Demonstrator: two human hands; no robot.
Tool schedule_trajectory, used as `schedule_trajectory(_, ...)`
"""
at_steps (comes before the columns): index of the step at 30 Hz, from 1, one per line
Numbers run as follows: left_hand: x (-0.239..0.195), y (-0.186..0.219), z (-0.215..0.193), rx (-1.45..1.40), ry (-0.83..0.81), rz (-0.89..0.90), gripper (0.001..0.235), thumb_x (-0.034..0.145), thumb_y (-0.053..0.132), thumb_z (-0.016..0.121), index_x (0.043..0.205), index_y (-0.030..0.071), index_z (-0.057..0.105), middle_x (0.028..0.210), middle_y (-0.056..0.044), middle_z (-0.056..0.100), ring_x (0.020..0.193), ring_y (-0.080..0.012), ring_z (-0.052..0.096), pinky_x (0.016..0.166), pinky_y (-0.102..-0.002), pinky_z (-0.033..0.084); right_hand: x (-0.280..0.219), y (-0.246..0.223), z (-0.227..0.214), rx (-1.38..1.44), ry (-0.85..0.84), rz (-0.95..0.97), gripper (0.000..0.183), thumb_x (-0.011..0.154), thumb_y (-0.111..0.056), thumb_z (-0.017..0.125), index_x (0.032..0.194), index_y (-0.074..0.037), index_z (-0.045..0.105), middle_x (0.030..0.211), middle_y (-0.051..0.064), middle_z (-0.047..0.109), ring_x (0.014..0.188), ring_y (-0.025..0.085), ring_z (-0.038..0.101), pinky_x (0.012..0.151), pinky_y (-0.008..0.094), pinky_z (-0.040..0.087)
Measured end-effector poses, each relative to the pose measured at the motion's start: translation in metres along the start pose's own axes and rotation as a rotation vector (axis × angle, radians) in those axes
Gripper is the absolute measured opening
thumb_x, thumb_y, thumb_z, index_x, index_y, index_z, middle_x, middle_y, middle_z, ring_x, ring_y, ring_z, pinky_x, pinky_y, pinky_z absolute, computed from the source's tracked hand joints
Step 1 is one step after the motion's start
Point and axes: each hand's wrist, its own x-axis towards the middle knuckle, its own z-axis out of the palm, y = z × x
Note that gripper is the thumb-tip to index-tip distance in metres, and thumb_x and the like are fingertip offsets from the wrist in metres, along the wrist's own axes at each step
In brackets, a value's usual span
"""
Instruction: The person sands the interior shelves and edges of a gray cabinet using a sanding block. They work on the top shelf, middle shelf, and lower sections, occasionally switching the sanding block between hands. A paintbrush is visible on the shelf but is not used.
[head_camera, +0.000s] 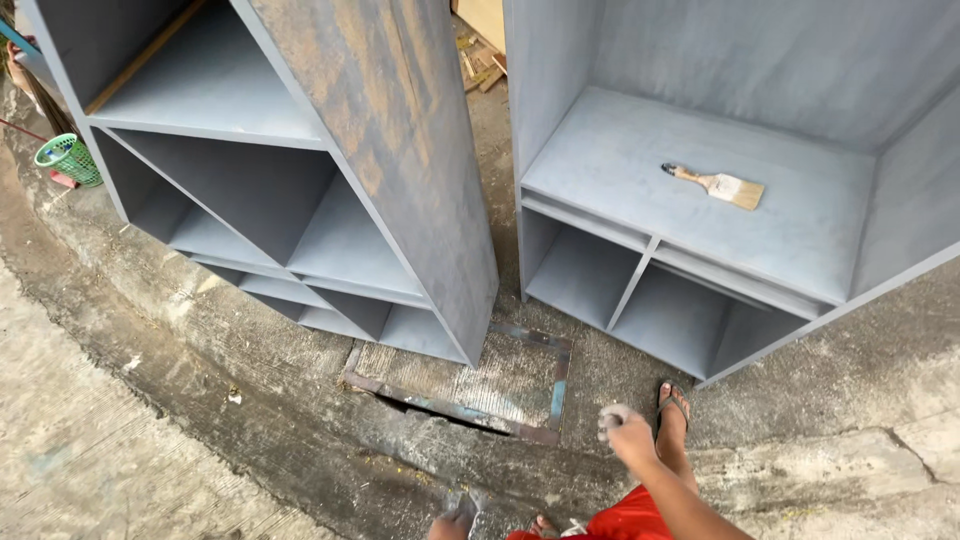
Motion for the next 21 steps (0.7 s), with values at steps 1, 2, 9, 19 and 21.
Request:
schedule_trajectory(1,0.026,0.021,0.002,-0.019,-0.001,0.005,0.046,0.087,0.052,0.058,0.107,0.022,0.085,0.110,-0.013,0.084,0.108,-0.0279,0.080,0.091,-0.038,0.055,-0.002,-0.003,0.003,-0.037,-0.026,-0.025,0.030,0.114,-0.009,0.059,0.137,-0.015,0.076,0.128,0.006,0.085,0.098,0.014,0.084,0.056,0.021,0.052)
schedule_trajectory(2,0.048,0.046,0.010,-0.040,-0.003,0.004,0.044,0.086,0.051,0.059,0.107,0.023,0.086,0.110,-0.012,0.085,0.108,-0.0270,0.080,0.091,-0.037,0.055,-0.005,-0.004,0.005,-0.079,-0.054,-0.046,0.029,0.115,-0.016,0.058,0.137,-0.015,0.076,0.124,0.004,0.087,0.097,0.013,0.085,0.061,0.021,0.054)
schedule_trajectory(9,-0.074,0.234,-0.043,-0.785,-0.157,-0.093,0.046,0.105,0.013,0.063,0.150,0.011,0.074,0.150,-0.012,0.077,0.134,-0.0319,0.074,0.119,-0.047,0.055,-0.023,-0.042,0.019,-0.101,-0.155,-0.169,0.032,0.114,-0.020,0.057,0.139,-0.015,0.076,0.120,0.004,0.085,0.095,0.014,0.081,0.074,0.024,0.058)
schedule_trajectory(19,-0.066,0.275,-0.006,-0.811,-0.205,0.226,0.021,0.105,0.008,0.077,0.085,0.013,0.075,0.080,0.002,0.068,0.075,-0.0123,0.058,0.076,-0.027,0.049,-0.028,-0.053,0.018,-0.276,-0.215,-0.312,0.034,0.108,-0.041,0.064,0.135,-0.024,0.075,0.113,-0.001,0.079,0.100,0.015,0.071,0.089,0.033,0.054)
schedule_trajectory(21,-0.070,0.277,-0.007,-0.846,-0.243,0.207,0.016,0.107,0.008,0.077,0.092,0.010,0.081,0.084,0.000,0.074,0.078,-0.0124,0.063,0.076,-0.028,0.053,-0.014,-0.046,0.019,-0.312,-0.219,-0.337,0.041,0.103,-0.042,0.070,0.140,-0.024,0.072,0.132,-0.003,0.078,0.119,0.016,0.072,0.101,0.034,0.056)
